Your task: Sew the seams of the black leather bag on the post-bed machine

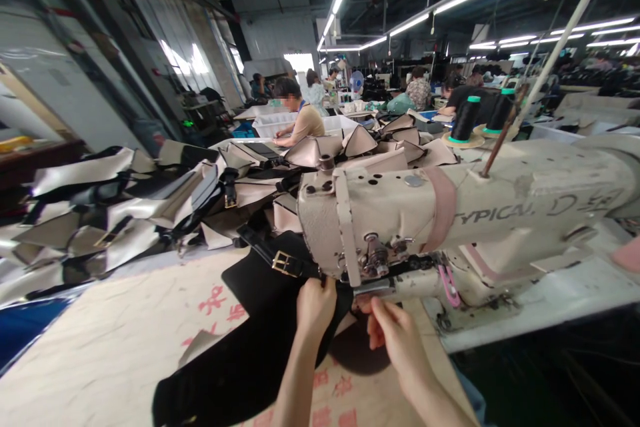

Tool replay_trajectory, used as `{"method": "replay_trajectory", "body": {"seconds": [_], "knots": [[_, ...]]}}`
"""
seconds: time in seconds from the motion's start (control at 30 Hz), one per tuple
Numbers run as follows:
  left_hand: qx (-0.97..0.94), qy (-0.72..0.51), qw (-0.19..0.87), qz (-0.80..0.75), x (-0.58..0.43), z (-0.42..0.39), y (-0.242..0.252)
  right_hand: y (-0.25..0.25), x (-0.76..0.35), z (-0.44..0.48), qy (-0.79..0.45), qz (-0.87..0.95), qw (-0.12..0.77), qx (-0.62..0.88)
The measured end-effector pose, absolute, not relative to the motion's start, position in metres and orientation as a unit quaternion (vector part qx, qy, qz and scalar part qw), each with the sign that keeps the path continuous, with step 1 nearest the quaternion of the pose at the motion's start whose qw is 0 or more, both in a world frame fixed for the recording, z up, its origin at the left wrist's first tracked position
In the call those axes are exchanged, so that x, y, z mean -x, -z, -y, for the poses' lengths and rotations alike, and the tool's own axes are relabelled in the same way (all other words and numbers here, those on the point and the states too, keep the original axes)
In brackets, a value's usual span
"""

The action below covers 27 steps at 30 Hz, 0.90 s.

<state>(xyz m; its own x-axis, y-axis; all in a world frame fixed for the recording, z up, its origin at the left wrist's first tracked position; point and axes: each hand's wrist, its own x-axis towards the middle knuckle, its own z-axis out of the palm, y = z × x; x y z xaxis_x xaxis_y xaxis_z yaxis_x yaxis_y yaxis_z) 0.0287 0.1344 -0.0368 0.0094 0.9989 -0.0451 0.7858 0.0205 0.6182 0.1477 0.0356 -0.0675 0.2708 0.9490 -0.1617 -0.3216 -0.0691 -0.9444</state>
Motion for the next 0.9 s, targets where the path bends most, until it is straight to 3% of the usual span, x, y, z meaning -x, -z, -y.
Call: {"method": "replay_trajectory", "body": {"seconds": [0.1, 0.23, 0.3, 0.47, 0.7, 0.9], "knots": [[-0.668, -0.219, 0.255, -0.664, -0.027, -0.135, 0.039, 0.059, -0.209, -0.002, -0.357, 0.413, 0.595, 0.59], [-0.669, -0.219, 0.256, -0.663, -0.027, -0.137, 0.038, 0.048, -0.314, 0.033, 0.108, 0.477, 0.558, 0.67], [-0.672, -0.223, 0.255, -0.659, -0.027, -0.138, 0.037, 0.047, -0.363, 0.041, 0.248, 0.497, 0.499, 0.665], [-0.674, -0.23, 0.253, -0.655, -0.028, -0.14, 0.037, 0.07, -0.423, 0.043, 0.286, 0.619, 0.358, 0.638], [-0.664, -0.221, 0.249, -0.669, -0.026, -0.131, 0.035, 0.135, -0.406, 0.042, 0.317, 0.593, 0.392, 0.628], [-0.658, -0.219, 0.247, -0.677, -0.023, -0.128, 0.038, 0.092, -0.425, 0.047, 0.289, 0.595, 0.399, 0.635]]}}
